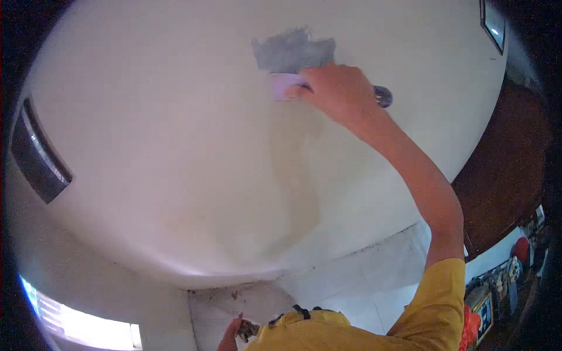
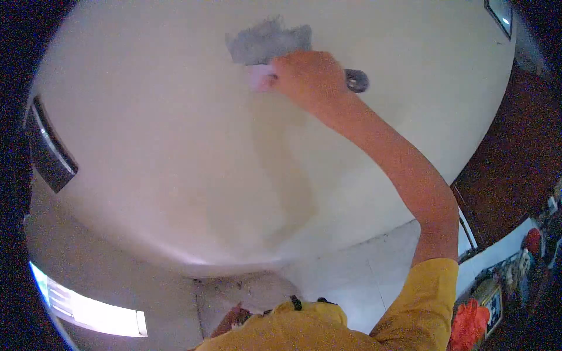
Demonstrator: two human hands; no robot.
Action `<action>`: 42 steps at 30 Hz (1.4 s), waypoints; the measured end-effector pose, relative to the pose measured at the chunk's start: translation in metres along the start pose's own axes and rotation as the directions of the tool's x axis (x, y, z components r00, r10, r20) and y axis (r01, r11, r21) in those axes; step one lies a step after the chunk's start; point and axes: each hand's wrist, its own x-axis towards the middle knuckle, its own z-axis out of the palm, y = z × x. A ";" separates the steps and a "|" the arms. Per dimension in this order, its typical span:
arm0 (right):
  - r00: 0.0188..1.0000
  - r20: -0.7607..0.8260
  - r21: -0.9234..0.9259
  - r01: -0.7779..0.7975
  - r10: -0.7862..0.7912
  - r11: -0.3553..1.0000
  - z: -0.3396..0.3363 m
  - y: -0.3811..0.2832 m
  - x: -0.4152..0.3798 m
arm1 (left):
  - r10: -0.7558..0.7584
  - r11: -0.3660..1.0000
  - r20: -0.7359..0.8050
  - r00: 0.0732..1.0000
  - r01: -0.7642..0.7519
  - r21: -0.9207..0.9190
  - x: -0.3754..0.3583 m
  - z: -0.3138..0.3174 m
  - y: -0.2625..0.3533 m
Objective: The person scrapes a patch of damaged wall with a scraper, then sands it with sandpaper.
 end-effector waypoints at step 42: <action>0.372 0.921 0.389 -0.887 0.115 -0.250 0.334 -0.084 -0.613 | 0.180 0.965 -0.062 0.982 -0.164 0.204 0.034 0.058 0.111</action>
